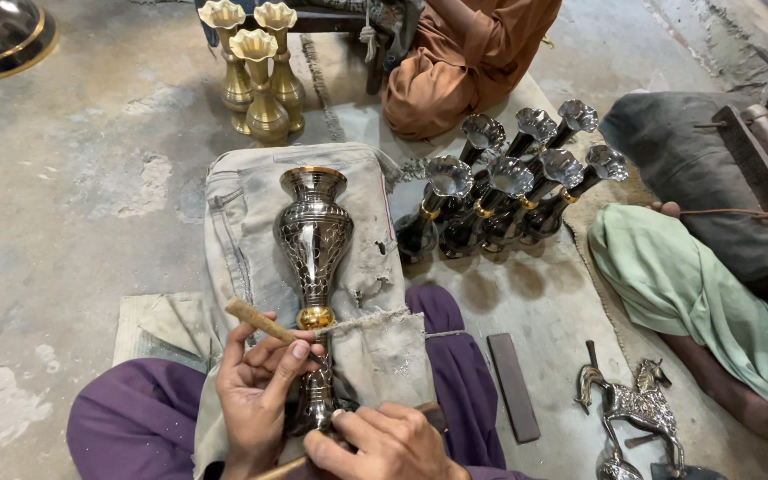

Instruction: The person sits on the floor holding a chisel against an ornate silver vase resting on a cloth cushion and strikes the chisel with a wooden mallet to engrave decorative patterns into the metal, repositioning the chisel around the vase's surface as they work.

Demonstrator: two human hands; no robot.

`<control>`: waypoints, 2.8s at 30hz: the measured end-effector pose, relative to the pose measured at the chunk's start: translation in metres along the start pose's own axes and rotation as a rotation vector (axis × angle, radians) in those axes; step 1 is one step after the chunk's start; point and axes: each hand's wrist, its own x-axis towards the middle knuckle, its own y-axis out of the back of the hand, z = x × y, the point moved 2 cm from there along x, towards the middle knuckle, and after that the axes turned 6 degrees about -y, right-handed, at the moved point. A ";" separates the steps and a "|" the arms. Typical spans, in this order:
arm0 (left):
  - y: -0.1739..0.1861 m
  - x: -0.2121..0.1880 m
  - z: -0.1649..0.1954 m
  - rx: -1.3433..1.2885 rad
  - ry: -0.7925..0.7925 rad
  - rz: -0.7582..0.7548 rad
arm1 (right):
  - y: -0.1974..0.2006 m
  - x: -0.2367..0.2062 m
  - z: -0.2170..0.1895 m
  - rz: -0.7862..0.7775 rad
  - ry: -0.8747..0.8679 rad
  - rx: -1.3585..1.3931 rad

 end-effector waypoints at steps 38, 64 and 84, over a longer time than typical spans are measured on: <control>-0.100 0.147 0.085 1.139 -0.557 -1.222 | 0.004 -0.046 0.161 0.529 -0.771 0.250; -0.073 0.119 0.081 0.919 -0.575 -0.711 | 0.111 0.038 0.133 0.255 -0.406 -0.183; -0.055 0.103 0.049 0.678 -0.518 -0.310 | 0.154 0.091 0.117 -0.051 -0.436 -0.579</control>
